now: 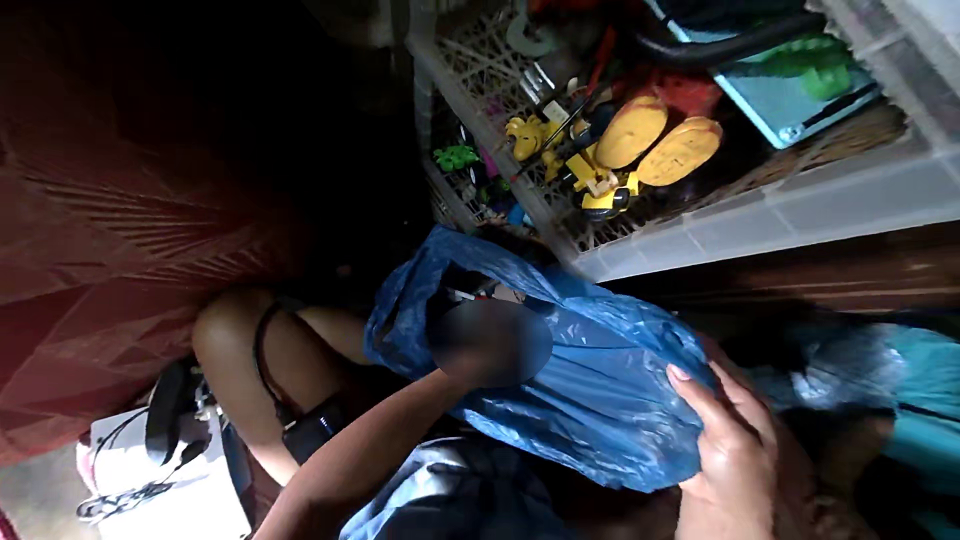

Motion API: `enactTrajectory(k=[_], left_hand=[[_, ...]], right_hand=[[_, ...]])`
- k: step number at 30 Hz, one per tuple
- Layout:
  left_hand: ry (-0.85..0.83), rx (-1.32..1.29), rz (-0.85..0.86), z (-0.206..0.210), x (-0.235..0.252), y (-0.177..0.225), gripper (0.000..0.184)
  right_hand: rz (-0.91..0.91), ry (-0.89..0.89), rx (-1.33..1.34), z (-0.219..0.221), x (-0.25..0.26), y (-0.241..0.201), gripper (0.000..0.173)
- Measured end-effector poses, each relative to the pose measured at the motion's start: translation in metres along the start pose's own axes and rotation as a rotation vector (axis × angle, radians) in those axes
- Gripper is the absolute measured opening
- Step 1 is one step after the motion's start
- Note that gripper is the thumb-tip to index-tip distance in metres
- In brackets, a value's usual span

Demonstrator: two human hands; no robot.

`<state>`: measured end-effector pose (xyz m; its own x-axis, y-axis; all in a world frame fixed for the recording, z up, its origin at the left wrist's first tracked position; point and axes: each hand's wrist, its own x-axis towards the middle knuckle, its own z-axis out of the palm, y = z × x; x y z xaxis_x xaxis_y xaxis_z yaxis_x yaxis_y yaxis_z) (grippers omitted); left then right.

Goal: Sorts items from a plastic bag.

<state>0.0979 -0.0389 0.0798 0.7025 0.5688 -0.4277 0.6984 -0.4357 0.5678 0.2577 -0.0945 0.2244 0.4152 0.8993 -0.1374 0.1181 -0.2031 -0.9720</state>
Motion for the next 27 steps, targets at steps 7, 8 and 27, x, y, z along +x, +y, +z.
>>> enactTrajectory(k=[7, 8, 27], left_hand=[[-0.143, 0.034, -0.432, -0.046, -0.03, -0.017, 0.042], [-0.156, 0.04, -0.477, -0.053, -0.035, -0.025, 0.041], [0.191, 0.124, -0.194, 0.0, -0.022, -0.028, 0.037]], right_hand=[[-0.112, 0.059, -0.028, -0.022, -0.01, -0.027, 0.03], [-0.128, 0.008, -0.038, -0.027, -0.01, -0.027, 0.033], [-0.05, -0.207, 0.022, -0.021, -0.014, -0.025, 0.037]])
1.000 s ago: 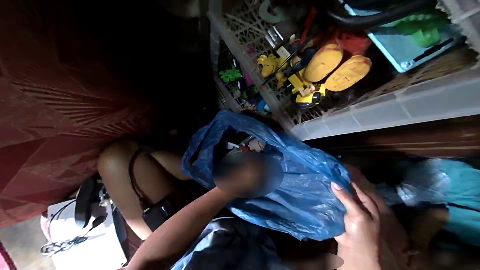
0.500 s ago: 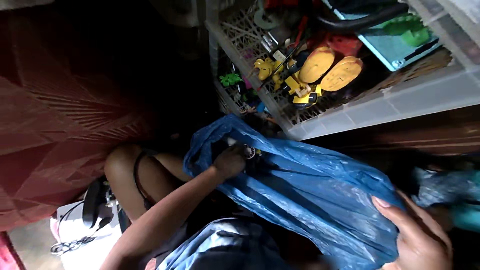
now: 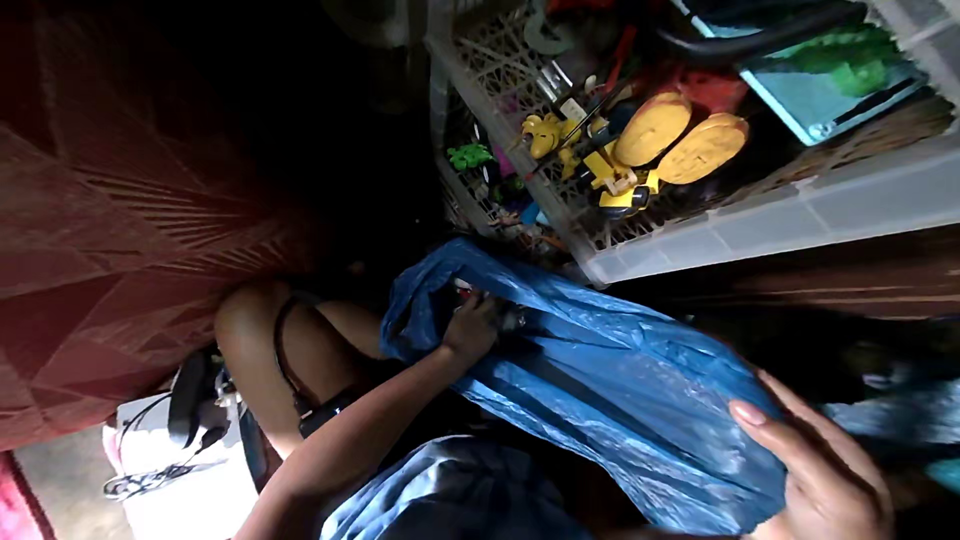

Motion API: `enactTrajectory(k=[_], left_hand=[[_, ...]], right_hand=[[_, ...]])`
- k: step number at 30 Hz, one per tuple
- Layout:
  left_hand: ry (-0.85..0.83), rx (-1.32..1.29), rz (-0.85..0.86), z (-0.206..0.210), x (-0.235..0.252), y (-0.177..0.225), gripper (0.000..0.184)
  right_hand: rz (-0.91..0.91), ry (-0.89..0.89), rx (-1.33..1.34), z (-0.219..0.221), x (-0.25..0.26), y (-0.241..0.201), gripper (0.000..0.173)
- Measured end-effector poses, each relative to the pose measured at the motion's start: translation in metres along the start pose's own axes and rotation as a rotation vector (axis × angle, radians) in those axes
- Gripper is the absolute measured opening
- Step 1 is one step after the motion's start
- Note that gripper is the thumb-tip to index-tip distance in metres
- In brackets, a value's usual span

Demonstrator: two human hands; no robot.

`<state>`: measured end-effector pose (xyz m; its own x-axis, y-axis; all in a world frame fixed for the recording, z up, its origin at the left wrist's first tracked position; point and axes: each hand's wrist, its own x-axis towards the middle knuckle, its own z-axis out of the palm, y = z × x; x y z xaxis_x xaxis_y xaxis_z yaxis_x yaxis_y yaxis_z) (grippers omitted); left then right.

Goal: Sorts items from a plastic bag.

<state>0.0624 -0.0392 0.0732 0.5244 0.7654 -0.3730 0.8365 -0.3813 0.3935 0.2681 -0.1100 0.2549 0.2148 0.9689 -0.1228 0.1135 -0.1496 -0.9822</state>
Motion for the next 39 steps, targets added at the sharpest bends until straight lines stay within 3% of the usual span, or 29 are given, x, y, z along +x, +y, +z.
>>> enactTrajectory(k=[15, 20, 22, 25, 26, 29, 31, 35, 39], left_hand=[[-0.061, -0.074, 0.016, -0.011, -0.014, -0.011, 0.04], [0.096, -0.066, 0.241, 0.007, -0.002, 0.008, 0.029], [0.04, -0.014, 0.279, 0.019, 0.01, 0.017, 0.029], [-0.177, -0.097, 0.128, 0.025, 0.027, 0.024, 0.036], [-0.165, -0.144, 0.091, 0.028, 0.029, 0.023, 0.037], [0.113, -0.339, 0.023, 0.036, 0.027, 0.023, 0.032], [0.103, -0.361, -0.022, 0.021, 0.018, 0.019, 0.037], [0.216, -0.119, 0.032, 0.012, -0.005, -0.004, 0.032], [0.072, -0.026, -0.017, 0.002, -0.017, -0.016, 0.032]], right_hand=[[-0.052, -0.134, -0.071, -0.002, -0.001, -0.009, 0.041], [-0.087, -0.12, -0.065, -0.003, -0.005, -0.01, 0.041], [-0.087, -0.107, -0.066, -0.001, -0.007, -0.01, 0.041], [-0.067, -0.099, -0.054, 0.001, -0.009, -0.011, 0.041], [-0.057, -0.092, -0.055, 0.002, -0.01, -0.011, 0.041], [-0.06, -0.085, -0.057, 0.0, -0.009, -0.012, 0.043], [-0.071, -0.087, -0.058, -0.003, -0.008, -0.013, 0.042], [-0.116, -0.07, 0.008, -0.003, -0.003, -0.007, 0.038], [-0.081, -0.131, -0.01, 0.001, -0.002, -0.009, 0.042]])
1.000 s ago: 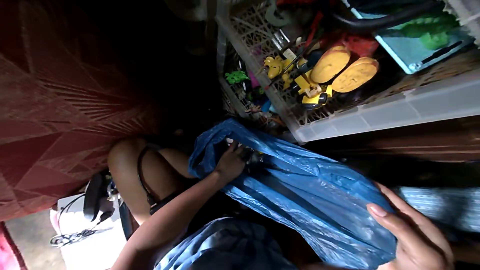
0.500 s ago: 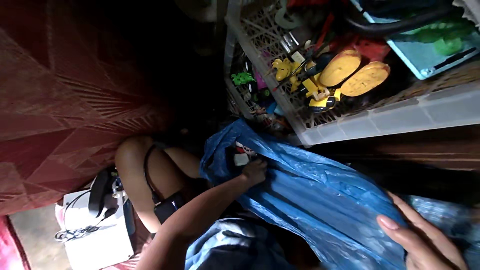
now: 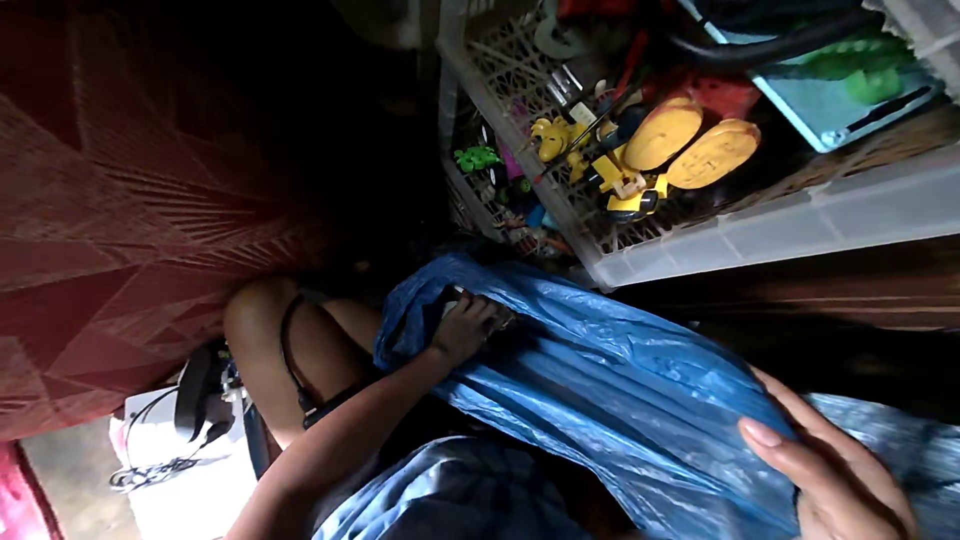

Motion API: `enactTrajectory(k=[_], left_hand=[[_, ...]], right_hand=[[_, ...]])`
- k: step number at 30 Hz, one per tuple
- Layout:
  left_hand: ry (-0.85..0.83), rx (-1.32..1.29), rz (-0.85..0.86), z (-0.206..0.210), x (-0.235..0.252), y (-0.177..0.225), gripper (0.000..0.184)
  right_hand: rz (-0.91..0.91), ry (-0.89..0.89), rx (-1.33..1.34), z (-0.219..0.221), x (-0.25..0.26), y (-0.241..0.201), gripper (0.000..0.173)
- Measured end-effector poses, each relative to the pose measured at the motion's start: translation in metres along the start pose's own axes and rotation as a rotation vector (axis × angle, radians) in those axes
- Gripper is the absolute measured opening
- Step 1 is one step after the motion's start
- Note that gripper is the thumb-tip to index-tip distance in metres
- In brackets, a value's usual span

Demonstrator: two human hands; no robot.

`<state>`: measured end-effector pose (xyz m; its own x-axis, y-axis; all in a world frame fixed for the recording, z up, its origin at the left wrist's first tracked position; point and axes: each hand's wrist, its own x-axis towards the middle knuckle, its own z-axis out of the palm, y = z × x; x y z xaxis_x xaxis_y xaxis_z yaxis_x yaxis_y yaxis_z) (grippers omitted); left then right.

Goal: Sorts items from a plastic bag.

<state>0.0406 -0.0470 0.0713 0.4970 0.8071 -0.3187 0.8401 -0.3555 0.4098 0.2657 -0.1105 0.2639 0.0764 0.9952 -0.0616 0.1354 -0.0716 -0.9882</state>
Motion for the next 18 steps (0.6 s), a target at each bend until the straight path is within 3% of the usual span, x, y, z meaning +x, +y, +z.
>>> enactTrajectory(k=[2, 8, 13, 15, 18], left_hand=[[-0.154, -0.01, -0.083, -0.008, -0.001, -0.004, 0.039], [-0.114, 0.024, -0.162, 0.0, -0.006, -0.001, 0.04], [-0.292, -0.116, -0.38, -0.019, 0.006, 0.003, 0.044], [-0.252, -0.089, -0.367, -0.021, 0.003, 0.003, 0.042], [0.0, -0.093, -0.129, -0.016, -0.008, 0.012, 0.034]], right_hand=[[0.003, -0.009, -0.003, 0.001, -0.001, -0.002, 0.043], [-0.072, -0.035, 0.059, -0.002, -0.003, 0.007, 0.035], [-0.001, -0.087, 0.022, -0.002, -0.01, -0.005, 0.042], [-0.004, -0.099, 0.037, -0.004, -0.011, -0.005, 0.041], [-0.012, -0.111, 0.042, -0.005, -0.01, -0.005, 0.039]])
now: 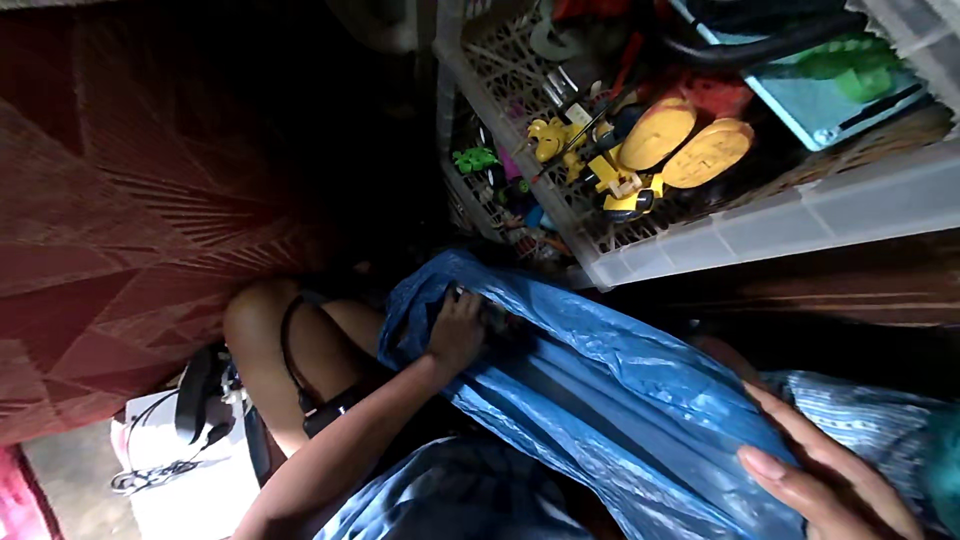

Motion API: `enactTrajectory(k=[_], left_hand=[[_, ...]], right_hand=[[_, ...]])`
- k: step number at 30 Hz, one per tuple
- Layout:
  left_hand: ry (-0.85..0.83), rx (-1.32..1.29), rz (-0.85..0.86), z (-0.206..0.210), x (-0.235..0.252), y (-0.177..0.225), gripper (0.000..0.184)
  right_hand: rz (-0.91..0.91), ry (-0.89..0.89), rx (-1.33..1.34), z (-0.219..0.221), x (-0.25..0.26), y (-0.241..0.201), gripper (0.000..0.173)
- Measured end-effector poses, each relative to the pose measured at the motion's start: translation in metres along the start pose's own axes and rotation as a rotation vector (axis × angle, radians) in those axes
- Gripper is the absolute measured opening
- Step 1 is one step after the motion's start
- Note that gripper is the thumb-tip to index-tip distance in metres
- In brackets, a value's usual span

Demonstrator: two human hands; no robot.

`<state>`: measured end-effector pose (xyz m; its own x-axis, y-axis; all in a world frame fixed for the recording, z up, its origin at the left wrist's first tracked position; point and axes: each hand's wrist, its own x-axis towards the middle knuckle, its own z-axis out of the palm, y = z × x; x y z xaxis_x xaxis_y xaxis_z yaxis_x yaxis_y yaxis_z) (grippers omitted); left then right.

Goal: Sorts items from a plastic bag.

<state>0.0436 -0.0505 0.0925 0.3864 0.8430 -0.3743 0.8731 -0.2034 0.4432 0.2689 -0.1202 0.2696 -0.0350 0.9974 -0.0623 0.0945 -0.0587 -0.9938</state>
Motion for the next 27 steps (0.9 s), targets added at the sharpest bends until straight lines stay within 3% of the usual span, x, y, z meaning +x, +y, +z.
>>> enactTrajectory(k=[2, 4, 9, 13, 19, 27], left_hand=[[0.027, -0.044, 0.214, 0.004, 0.0, 0.01, 0.03], [-0.087, -0.101, 0.254, 0.01, 0.008, 0.022, 0.034], [-0.271, -0.268, -0.08, 0.023, 0.037, 0.039, 0.041], [-0.179, -0.221, -0.041, 0.015, 0.04, 0.018, 0.039], [-0.366, -0.099, -0.2, -0.026, 0.024, -0.014, 0.038], [-0.333, 0.17, 0.107, -0.018, 0.009, -0.053, 0.032]], right_hand=[[-0.001, -0.018, 0.001, 0.002, 0.001, -0.001, 0.039], [-0.004, -0.033, 0.003, 0.004, 0.002, -0.001, 0.039], [0.031, 0.01, -0.021, 0.004, -0.003, -0.004, 0.042], [0.027, 0.063, 0.011, -0.001, -0.006, -0.004, 0.044], [0.023, -0.059, 0.039, 0.0, 0.0, 0.0, 0.039], [0.004, -0.041, 0.068, 0.007, 0.004, 0.003, 0.038]])
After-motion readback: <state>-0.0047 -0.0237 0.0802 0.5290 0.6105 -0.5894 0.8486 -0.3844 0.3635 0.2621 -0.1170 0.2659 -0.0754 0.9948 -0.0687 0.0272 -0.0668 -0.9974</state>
